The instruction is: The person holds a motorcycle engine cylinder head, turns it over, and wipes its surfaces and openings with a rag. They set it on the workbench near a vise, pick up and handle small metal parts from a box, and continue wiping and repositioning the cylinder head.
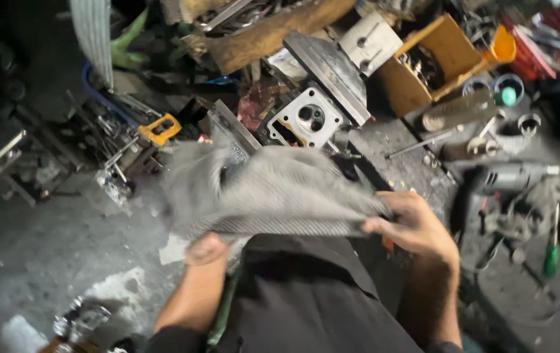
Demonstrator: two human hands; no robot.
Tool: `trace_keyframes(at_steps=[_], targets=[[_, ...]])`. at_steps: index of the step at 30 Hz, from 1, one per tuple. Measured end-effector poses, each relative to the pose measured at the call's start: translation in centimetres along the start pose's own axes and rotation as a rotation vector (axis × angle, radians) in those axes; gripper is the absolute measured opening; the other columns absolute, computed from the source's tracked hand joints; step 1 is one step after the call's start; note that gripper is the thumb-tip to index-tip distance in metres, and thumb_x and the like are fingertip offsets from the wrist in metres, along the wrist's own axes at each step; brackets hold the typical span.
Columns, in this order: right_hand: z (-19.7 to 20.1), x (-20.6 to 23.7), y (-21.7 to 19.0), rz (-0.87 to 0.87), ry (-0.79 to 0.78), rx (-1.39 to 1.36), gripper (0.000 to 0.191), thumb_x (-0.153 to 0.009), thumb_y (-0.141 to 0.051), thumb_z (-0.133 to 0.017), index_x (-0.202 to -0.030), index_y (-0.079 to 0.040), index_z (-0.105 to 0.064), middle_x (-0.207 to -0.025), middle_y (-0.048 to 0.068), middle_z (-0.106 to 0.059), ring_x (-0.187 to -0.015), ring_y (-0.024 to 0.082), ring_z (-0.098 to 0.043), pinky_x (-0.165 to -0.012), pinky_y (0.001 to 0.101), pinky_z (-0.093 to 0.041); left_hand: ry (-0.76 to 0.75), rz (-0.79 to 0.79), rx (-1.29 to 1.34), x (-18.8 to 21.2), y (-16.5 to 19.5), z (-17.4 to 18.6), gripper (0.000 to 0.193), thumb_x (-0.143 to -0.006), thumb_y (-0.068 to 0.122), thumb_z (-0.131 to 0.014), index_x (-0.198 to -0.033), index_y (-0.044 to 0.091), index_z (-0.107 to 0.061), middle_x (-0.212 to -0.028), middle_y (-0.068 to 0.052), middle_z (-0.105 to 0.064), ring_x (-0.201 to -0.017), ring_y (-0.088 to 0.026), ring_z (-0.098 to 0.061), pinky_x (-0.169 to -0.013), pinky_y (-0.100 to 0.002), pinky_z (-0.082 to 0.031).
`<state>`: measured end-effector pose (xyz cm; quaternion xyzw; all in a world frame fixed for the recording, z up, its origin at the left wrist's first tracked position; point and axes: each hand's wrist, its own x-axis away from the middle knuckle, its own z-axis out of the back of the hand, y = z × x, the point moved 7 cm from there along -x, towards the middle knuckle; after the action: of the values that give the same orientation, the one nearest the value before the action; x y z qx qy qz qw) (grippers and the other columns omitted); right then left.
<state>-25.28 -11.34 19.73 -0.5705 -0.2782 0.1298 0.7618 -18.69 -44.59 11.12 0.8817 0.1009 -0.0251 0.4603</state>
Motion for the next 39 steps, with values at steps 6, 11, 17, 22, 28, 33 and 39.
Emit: trace_keyframes(at_steps=[6,11,17,22,28,33,39], targets=[[6.9,2.0,-2.8,0.666,0.014,-0.779,0.055,-0.086,-0.042,-0.082,-0.127,-0.007,-0.07,-0.123,0.011,-0.072,-0.107,0.033,-0.061,-0.118,0.0623,-0.039,-0.24,0.044,-0.096,3.8,4.1,-5.4,0.04,-0.09,0.039,-0.072,-0.1,0.0,-0.074,-0.097,-0.016,-0.077,-0.089,-0.028,-0.073,-0.078,-0.041,-0.058],[8.2,-1.5,-3.1,0.253,0.026,-0.113,0.08,-0.075,-0.025,-0.087,-0.142,0.002,-0.054,-0.137,0.021,-0.062,-0.123,0.04,-0.061,-0.11,0.0519,-0.046,-0.553,0.526,-1.241,5.5,-2.4,-13.4,0.042,-0.091,0.048,-0.068,-0.103,0.009,-0.078,-0.094,-0.016,-0.077,-0.09,-0.033,-0.071,-0.081,-0.042,-0.056],[1.6,-6.8,-4.9,0.231,0.046,1.082,0.039,-0.081,-0.013,-0.068,-0.118,-0.003,-0.067,-0.123,0.021,-0.064,-0.085,0.046,-0.068,-0.077,0.0546,-0.054,-0.413,0.541,-1.183,6.8,-5.3,-17.4,0.043,-0.097,0.044,-0.056,-0.13,0.02,-0.069,-0.103,-0.017,-0.075,-0.099,-0.035,-0.07,-0.09,-0.046,-0.052],[1.0,-9.4,-5.8,0.272,-0.096,1.18,0.029,-0.081,-0.014,-0.066,-0.108,-0.005,-0.07,-0.118,0.017,-0.066,-0.094,0.044,-0.069,-0.082,0.0544,-0.055,-0.345,0.456,-1.102,8.6,-5.1,-18.7,0.042,-0.1,0.042,-0.055,-0.131,0.017,-0.067,-0.118,-0.015,-0.073,-0.111,-0.034,-0.067,-0.097,-0.044,-0.051],[5.3,-8.9,-8.2,0.487,-0.154,0.974,0.048,-0.074,-0.004,-0.061,-0.12,-0.011,-0.072,-0.12,0.017,-0.066,-0.103,0.041,-0.067,-0.086,0.0505,-0.055,-0.278,0.323,-1.06,10.2,-4.0,-19.2,0.038,-0.102,0.037,-0.058,-0.131,0.013,-0.066,-0.126,-0.012,-0.071,-0.119,-0.032,-0.066,-0.101,-0.042,-0.05],[1.6,-8.8,-5.5,0.421,-0.179,1.19,0.051,-0.072,-0.006,-0.066,-0.122,-0.008,-0.07,-0.125,0.02,-0.064,-0.099,0.042,-0.068,-0.086,0.0501,-0.055,-0.207,0.372,-1.058,10.7,-4.5,-18.5,0.038,-0.101,0.036,-0.057,-0.132,0.014,-0.065,-0.126,-0.011,-0.071,-0.119,-0.031,-0.065,-0.101,-0.041,-0.05],[3.2,-11.0,-7.9,0.589,-0.299,0.906,0.056,-0.074,-0.001,-0.064,-0.129,-0.012,-0.071,-0.126,0.015,-0.066,-0.106,0.034,-0.071,-0.093,0.0414,-0.058,-0.257,0.285,-1.022,11.1,-4.1,-18.4,0.039,-0.102,0.035,-0.058,-0.133,0.011,-0.063,-0.131,-0.012,-0.069,-0.123,-0.032,-0.062,-0.104,-0.041,-0.048]])
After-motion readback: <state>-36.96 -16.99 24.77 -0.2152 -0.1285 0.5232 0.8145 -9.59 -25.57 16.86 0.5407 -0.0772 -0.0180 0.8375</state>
